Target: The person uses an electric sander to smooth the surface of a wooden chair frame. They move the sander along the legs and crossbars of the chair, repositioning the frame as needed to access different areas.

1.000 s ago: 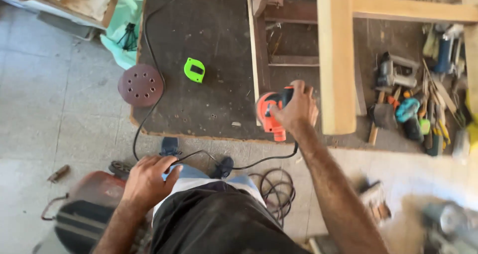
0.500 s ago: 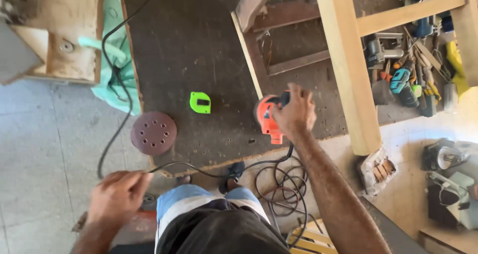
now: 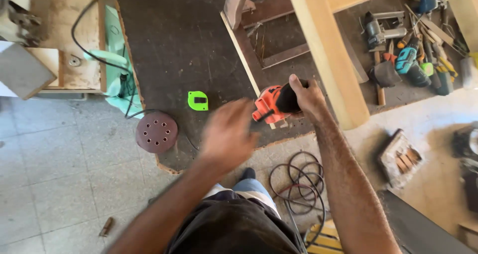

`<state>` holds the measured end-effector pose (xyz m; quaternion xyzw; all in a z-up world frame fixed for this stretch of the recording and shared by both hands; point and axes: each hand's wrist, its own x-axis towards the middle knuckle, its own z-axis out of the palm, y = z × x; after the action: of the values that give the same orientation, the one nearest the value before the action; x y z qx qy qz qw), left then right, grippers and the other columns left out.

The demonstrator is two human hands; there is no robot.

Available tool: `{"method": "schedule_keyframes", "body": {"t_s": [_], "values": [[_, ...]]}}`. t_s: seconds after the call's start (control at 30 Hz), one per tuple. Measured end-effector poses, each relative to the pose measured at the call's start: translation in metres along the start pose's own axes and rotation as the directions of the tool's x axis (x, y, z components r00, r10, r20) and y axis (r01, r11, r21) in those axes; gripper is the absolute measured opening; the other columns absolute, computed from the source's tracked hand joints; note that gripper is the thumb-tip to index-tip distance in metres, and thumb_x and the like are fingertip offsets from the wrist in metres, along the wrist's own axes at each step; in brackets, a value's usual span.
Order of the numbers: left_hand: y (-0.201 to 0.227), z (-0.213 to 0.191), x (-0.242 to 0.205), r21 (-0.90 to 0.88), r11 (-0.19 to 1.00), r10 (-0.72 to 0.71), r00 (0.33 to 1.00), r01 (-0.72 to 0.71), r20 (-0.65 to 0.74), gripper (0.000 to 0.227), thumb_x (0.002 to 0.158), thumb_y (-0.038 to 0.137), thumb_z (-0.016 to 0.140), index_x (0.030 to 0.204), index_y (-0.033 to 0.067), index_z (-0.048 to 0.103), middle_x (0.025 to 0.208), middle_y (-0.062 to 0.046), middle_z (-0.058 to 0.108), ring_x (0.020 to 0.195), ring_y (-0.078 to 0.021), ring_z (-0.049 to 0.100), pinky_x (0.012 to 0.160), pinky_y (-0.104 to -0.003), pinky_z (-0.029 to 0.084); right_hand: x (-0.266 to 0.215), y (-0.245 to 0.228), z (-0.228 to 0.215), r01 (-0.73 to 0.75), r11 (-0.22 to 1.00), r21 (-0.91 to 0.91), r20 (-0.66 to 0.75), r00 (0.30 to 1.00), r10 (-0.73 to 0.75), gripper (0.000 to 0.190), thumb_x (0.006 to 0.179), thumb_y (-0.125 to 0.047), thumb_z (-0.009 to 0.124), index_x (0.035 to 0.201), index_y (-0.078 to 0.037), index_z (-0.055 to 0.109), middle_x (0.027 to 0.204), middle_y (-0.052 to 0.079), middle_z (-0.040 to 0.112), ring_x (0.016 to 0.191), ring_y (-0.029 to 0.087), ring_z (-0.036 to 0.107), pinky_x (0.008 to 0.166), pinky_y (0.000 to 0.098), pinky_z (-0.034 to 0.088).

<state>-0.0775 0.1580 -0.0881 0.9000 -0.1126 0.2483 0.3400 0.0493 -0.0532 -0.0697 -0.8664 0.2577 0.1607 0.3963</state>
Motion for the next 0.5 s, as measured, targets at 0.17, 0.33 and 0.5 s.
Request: {"method": "schedule_keyframes", "body": {"t_s": [0.17, 0.33, 0.5], "values": [[0.045, 0.119, 0.063, 0.199, 0.971, -0.22, 0.811, 0.13, 0.542, 0.111, 0.067, 0.022, 0.09, 0.154, -0.0013, 0.024, 0.144, -0.023, 0.045, 0.134, -0.0411, 0.049, 0.107, -0.054, 0.045, -0.033, -0.009, -0.022, 0.093, 0.996, -0.009, 0.083, 0.992, -0.092, 0.073, 0.1, -0.057, 0.056, 0.138, 0.004, 0.053, 0.136, 0.037, 0.053, 0.121, 0.055, 0.057, 0.08, 0.0638, 0.057], [0.05, 0.187, 0.075, 0.249, 0.898, -0.438, 0.666, 0.364, 0.604, 0.095, 0.057, 0.032, 0.089, 0.131, 0.0056, 0.037, 0.129, -0.018, 0.053, 0.109, -0.0444, 0.066, 0.09, -0.057, 0.056, 0.097, 0.09, 0.0, 0.595, 0.681, -0.426, 0.006, 0.755, -0.656, 0.045, 0.097, -0.055, 0.058, 0.125, -0.022, 0.07, 0.128, 0.025, 0.068, 0.129, 0.045, 0.056, 0.117, 0.0581, 0.032], [0.063, 0.197, 0.076, 0.322, 0.874, -0.486, 0.631, 0.364, 0.605, 0.103, 0.046, 0.028, 0.097, 0.132, 0.0117, 0.042, 0.135, -0.013, 0.049, 0.113, -0.0431, 0.065, 0.092, -0.058, 0.057, 0.101, 0.095, -0.005, 0.598, 0.699, -0.392, 0.085, 0.781, -0.619, 0.044, 0.097, -0.054, 0.058, 0.126, -0.022, 0.069, 0.127, 0.024, 0.068, 0.128, 0.044, 0.056, 0.116, 0.0578, 0.033]]}}
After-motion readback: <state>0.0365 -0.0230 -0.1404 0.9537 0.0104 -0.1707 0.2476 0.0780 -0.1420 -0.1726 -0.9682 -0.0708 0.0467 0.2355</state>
